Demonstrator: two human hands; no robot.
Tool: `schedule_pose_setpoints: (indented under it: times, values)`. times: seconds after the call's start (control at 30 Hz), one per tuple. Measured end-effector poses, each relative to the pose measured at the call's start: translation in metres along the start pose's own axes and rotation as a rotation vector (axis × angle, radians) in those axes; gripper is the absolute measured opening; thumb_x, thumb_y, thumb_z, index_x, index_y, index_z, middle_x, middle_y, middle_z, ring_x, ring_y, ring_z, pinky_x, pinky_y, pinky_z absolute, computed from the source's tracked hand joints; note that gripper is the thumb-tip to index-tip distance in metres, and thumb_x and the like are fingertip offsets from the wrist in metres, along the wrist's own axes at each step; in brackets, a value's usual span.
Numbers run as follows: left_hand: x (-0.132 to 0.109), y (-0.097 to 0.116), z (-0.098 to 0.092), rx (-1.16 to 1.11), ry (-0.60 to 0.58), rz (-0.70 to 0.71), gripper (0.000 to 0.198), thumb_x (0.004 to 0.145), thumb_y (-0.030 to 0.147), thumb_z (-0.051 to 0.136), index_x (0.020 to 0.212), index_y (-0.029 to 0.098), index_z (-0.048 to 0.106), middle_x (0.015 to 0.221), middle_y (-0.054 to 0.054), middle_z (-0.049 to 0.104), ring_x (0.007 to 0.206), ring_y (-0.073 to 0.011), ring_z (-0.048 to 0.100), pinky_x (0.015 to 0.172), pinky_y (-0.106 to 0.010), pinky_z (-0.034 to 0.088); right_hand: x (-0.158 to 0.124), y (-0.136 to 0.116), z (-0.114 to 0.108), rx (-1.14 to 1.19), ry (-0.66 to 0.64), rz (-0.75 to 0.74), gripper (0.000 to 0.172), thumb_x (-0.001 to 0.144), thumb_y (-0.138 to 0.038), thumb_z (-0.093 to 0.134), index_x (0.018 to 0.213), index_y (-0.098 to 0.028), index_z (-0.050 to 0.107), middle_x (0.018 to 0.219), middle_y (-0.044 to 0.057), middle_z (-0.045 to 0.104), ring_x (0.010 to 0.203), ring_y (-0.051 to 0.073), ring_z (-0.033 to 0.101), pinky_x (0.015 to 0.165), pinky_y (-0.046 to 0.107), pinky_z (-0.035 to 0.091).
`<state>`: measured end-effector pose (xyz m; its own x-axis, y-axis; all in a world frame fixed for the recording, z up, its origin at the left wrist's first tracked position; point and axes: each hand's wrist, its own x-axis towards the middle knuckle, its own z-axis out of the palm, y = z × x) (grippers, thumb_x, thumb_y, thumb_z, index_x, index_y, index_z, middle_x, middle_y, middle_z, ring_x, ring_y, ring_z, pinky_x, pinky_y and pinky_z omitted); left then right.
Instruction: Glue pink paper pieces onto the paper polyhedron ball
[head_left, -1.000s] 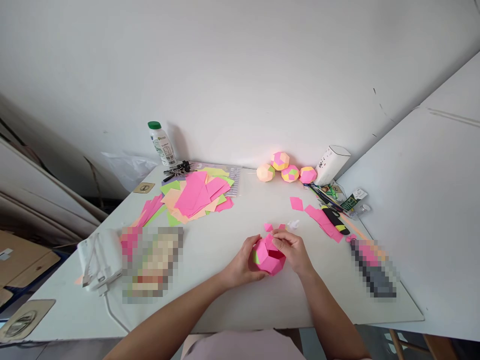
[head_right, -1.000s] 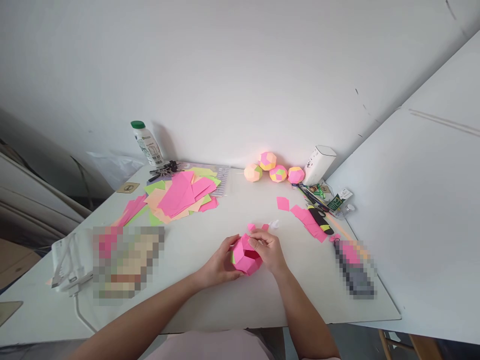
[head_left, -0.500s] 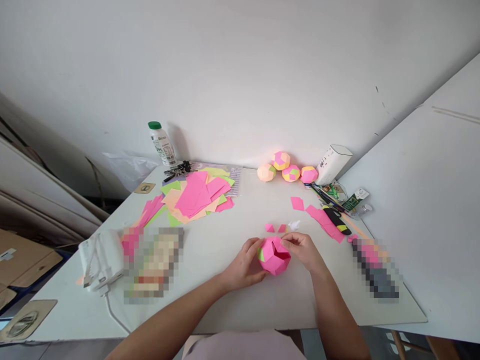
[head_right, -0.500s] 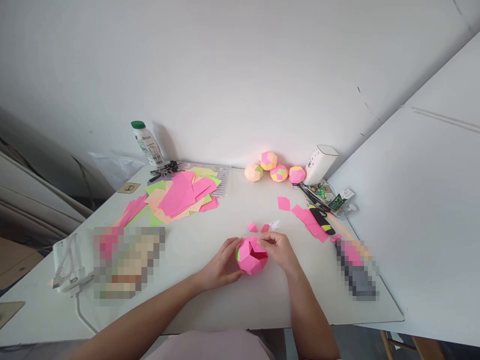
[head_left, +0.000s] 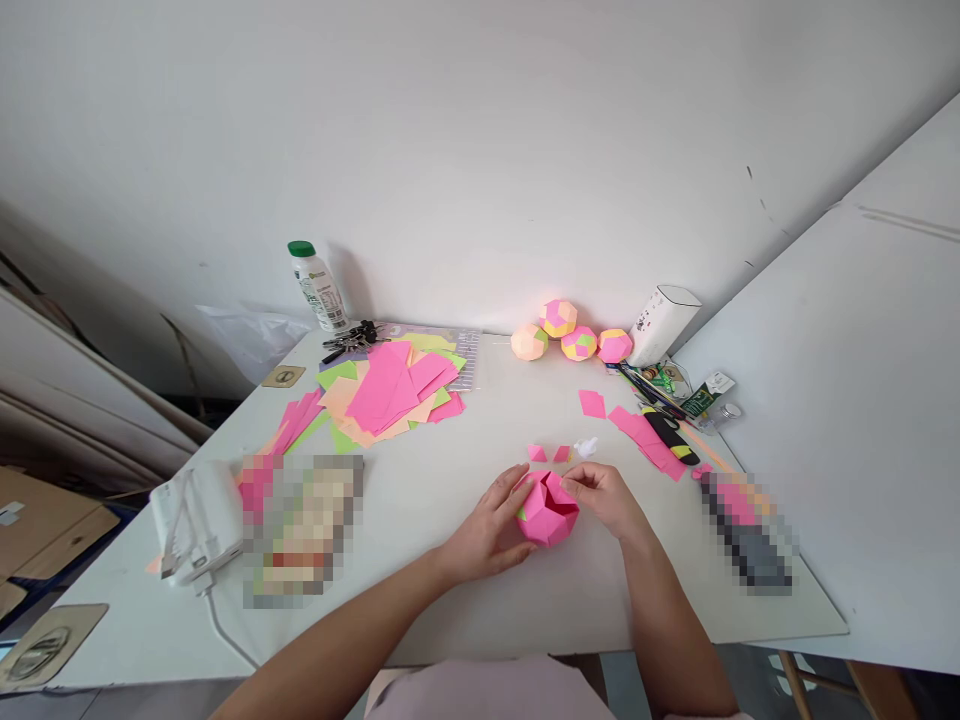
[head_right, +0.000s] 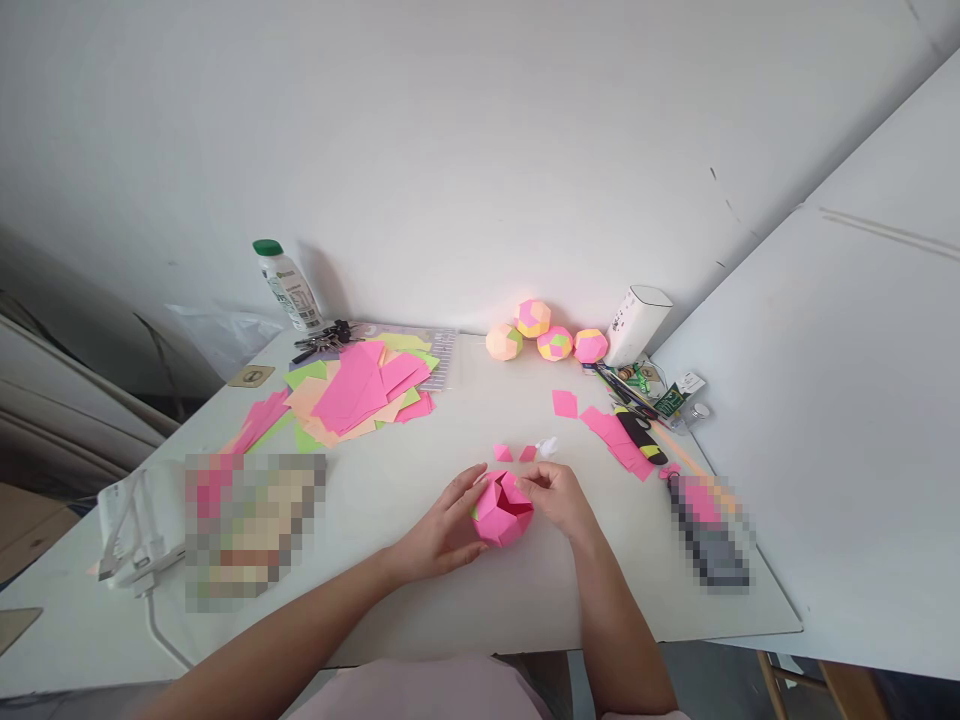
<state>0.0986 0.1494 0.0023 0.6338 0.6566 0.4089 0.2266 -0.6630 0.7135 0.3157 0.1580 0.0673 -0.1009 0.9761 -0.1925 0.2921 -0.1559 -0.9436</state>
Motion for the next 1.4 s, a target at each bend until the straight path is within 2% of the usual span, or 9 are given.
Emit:
schedule_pose_setpoints:
  times: [0.83,1.1,1.4]
  values:
    - [-0.001,-0.003,0.002,0.024,0.001,0.016,0.081,0.086,0.026,0.058,0.148,0.032,0.006,0.153,-0.013,0.017,0.14,-0.0324,0.02,0.111,-0.054,0.029,-0.001,-0.001,0.002,-0.019,0.002,0.009,0.024,0.074,-0.039,0.066,0.069,-0.016,0.067,0.068,0.002,0.065,0.067,0.016,0.057,0.064,0.029,0.044]
    - [-0.002,-0.003,0.003,0.053,0.018,0.032,0.082,0.085,0.026,0.059,0.148,0.028,0.006,0.152,-0.015,0.019,0.14,-0.0333,0.022,0.109,-0.054,0.032,-0.001,-0.005,0.003,0.118,-0.074,0.028,0.023,0.074,-0.038,0.068,0.07,-0.016,0.069,0.069,0.001,0.066,0.067,0.015,0.058,0.066,0.029,0.045]
    - [-0.003,-0.003,0.005,0.079,0.046,0.047,0.085,0.084,0.025,0.06,0.148,0.026,0.003,0.151,-0.017,0.018,0.139,-0.0336,0.023,0.108,-0.053,0.035,-0.004,-0.001,0.012,0.139,-0.039,0.061,0.024,0.073,-0.041,0.07,0.069,-0.018,0.071,0.068,0.001,0.067,0.065,0.015,0.058,0.064,0.028,0.044]
